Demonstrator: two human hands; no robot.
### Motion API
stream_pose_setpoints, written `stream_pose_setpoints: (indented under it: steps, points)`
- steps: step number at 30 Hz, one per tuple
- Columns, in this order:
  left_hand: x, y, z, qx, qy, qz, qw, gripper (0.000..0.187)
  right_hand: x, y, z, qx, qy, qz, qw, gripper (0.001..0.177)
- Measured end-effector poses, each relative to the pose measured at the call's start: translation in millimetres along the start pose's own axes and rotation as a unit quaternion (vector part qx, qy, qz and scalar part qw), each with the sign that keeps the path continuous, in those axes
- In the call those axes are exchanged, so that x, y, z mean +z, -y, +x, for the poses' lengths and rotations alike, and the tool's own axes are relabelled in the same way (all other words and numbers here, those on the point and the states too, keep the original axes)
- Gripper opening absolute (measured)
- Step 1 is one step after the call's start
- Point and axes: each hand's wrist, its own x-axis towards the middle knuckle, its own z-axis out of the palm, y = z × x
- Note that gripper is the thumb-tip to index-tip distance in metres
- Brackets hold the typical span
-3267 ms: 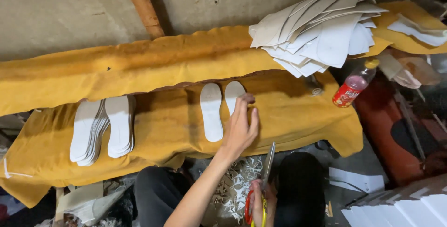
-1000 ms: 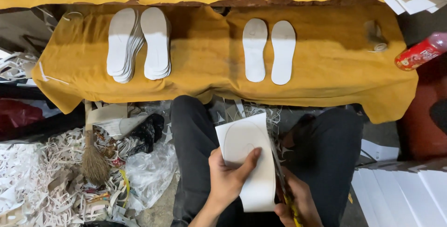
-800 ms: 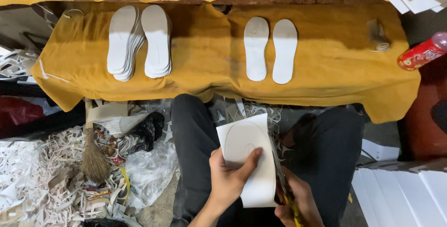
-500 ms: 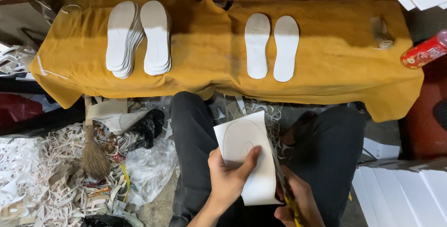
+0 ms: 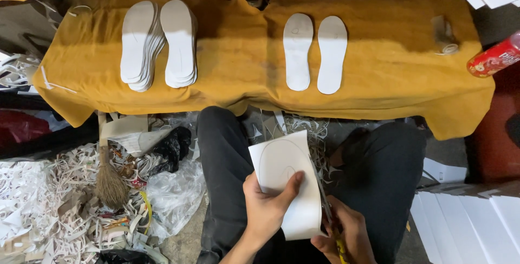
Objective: The person cuts white shoe insoles from a larger sheet of material using scissors. They trim the edges to match a specific shape and place the finished insoles on a yellow cloth-covered table.
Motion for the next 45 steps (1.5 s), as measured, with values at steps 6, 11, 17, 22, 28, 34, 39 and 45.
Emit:
stream_pose_setpoints:
  steps: [6,11,17,22,28,34,39,45]
  points:
    - [0,2,1,-0.035,0.003,-0.049,0.998,0.035,4,-6,-3,-0.045,-0.015,-0.001,0.999,0.061]
    - [-1,2,3,-0.044,0.013,-0.048,0.998,0.035,0,-6,-3,-0.053,-0.014,-0.017,0.998,0.06]
    - [-2,-1,4,-0.042,0.041,-0.064,0.996,0.034,-5,-12,-2,-0.009,-0.016,-0.072,0.997,0.069]
    - [-1,8,-4,-0.036,0.082,-0.005,0.996,0.046,-1,-16,2,0.022,-0.029,0.153,0.988,0.079]
    - [-1,5,-5,-0.044,0.092,-0.015,0.995,0.042,-11,-4,2,-0.027,-0.018,-0.03,0.999,0.074]
    - [-4,13,-4,-0.051,0.084,-0.009,0.995,0.038,-14,4,-1,-0.008,-0.018,-0.063,0.998,0.064]
    - [-3,9,-1,-0.087,0.066,-0.039,0.993,0.025,-15,-17,-1,-0.051,-0.032,-0.107,0.992,0.06]
    - [-5,4,3,-0.063,0.097,-0.011,0.993,0.026,-13,-12,-1,-0.071,-0.016,-0.069,0.995,0.06]
